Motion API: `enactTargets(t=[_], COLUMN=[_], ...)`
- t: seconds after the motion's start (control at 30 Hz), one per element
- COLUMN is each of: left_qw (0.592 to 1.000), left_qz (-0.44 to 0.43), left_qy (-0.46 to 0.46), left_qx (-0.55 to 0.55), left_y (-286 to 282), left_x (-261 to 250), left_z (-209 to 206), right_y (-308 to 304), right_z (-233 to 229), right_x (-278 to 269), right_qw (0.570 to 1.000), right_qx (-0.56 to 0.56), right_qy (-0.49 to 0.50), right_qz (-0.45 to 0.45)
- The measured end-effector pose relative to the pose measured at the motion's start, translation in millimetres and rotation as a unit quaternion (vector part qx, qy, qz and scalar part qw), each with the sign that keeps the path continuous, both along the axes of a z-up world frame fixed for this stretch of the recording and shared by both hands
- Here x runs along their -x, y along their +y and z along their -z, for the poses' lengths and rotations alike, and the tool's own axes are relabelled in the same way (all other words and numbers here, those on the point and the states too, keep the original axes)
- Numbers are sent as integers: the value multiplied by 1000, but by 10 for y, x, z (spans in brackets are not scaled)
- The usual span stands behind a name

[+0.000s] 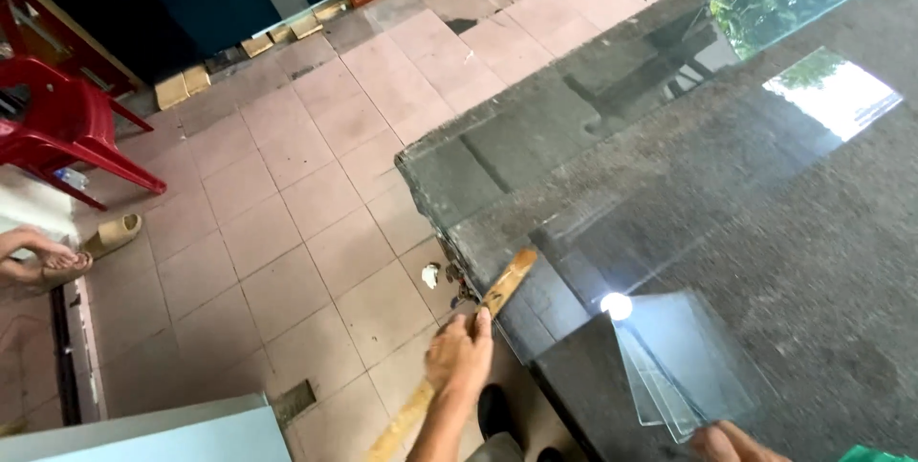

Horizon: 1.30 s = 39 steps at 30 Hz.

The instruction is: Cutting small rectangular pieces of glass from a large sheet using a manual glass cutter and a wooden ruler.

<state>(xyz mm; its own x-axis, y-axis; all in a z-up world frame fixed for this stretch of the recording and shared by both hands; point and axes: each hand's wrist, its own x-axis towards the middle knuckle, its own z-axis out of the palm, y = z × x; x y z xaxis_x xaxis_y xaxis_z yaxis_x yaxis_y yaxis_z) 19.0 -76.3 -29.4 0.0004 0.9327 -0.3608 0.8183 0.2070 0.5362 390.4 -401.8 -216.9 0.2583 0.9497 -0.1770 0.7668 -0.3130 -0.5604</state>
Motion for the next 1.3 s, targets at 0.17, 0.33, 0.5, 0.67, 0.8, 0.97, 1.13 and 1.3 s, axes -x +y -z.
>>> enactTargets(t=[0.17,0.33,0.5,0.67,0.8,0.97,1.13,1.3], left_qw=[1000,996,989,977,937,896,917,892], left_qz=[-28,-52,-55,21,36,-52,-81,-135], left_qy=[10,-48,-95,-186,-212,-248,-237,-270], left_qx=[-10,-48,-94,98,275,365,309,335], left_y=[288,192,49,-186,-427,-853,-1093,-1232], left_x=[132,156,116,-375,-1155,-1787,-2103,-2347], left_z=[-274,-237,-198,-127,-401,-245,29,73], right_y=[1447,2135,1964,1725,1604,1782,1889,1892], right_z=[-1995,-2745,-2549,-2441,-2264,-2234,-2288,-2243], right_x=[905,1368,1137,730,389,-70,-387,-435], right_qw=[986,946,919,929,943,920,928,930], right_qx=[-24,220,303,289,228,227,294,320], right_qy=[-71,-119,-115,-95,-55,-105,-104,-126], right_qz=[146,205,225,210,234,303,206,132])
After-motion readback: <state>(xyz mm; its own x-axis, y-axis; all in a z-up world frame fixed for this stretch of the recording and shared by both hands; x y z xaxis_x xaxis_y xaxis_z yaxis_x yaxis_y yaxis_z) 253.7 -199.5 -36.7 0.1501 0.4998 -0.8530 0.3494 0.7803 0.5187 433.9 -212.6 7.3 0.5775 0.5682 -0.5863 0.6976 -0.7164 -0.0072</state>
